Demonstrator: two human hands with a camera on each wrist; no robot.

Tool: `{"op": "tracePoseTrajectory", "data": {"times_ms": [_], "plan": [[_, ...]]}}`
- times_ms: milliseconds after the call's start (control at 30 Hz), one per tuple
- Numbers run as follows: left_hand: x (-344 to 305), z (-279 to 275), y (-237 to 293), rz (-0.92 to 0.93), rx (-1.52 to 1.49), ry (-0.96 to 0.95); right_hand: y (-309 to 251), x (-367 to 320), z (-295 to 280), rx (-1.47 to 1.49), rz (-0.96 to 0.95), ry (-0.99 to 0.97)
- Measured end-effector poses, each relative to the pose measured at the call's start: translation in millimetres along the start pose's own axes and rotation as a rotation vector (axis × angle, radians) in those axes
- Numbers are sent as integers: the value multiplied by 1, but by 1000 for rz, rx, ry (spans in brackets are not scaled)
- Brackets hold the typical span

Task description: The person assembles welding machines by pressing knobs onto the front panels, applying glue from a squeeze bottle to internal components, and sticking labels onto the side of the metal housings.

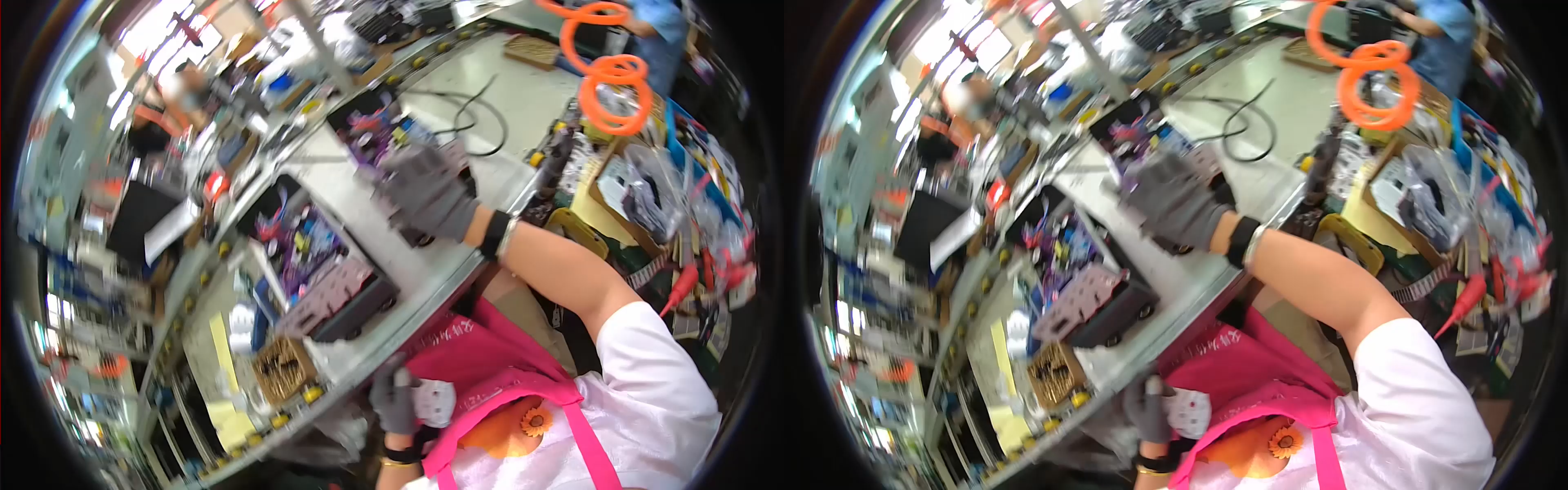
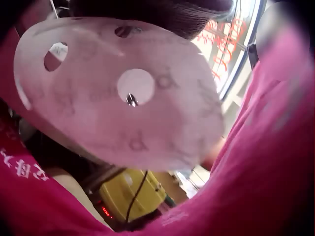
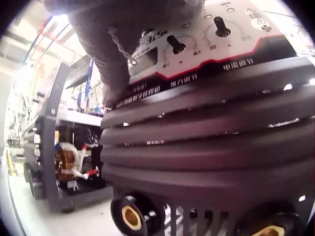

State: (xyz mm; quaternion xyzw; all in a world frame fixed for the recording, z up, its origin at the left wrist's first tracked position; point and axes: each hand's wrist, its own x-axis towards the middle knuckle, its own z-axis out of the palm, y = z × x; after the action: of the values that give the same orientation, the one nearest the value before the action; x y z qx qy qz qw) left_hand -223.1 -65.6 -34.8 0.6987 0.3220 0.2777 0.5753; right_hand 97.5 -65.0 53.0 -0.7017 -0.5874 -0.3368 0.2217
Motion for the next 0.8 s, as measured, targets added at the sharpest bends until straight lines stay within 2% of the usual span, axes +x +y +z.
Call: {"op": "tracePoseTrajectory", "data": {"times_ms": [33,100,133,167,200,267,367,433,467,500,533,633,700,800], "plan": [[-11,-22,-2,-61,-82,40,0,-3,4,-55,-16,55],[-24,-58,3,-244,-176,211,9,-20,18,-66,79,30],[-38,-96,-13,-281,-293,231,3,-19,7,-11,64,166],[-57,-134,-49,-359,-655,249,-6,-15,-20,134,76,284],[-76,-172,-85,-445,-1011,305,-8,-20,-37,283,164,320],[-96,-231,-151,-379,-1425,288,-12,-19,-66,408,232,338],[-90,-281,-216,-409,-1329,683,-11,-23,-100,342,227,287],[-74,-291,-229,-432,-1242,923,-14,-31,-116,317,239,245],[-64,-282,-235,-520,-814,948,-15,-41,-122,434,330,218],[-61,-283,-238,-538,-832,1027,-13,-49,-127,552,419,190],[-56,-289,-240,-556,-846,1102,-8,-56,-128,429,304,186],[-55,-296,-253,-644,-882,1332,-1,-70,-153,285,196,44],[-58,-295,-261,-706,-902,1493,15,-94,-160,245,257,-27],[-61,-281,-235,-522,-795,1302,32,-115,-171,209,379,-161]]}}
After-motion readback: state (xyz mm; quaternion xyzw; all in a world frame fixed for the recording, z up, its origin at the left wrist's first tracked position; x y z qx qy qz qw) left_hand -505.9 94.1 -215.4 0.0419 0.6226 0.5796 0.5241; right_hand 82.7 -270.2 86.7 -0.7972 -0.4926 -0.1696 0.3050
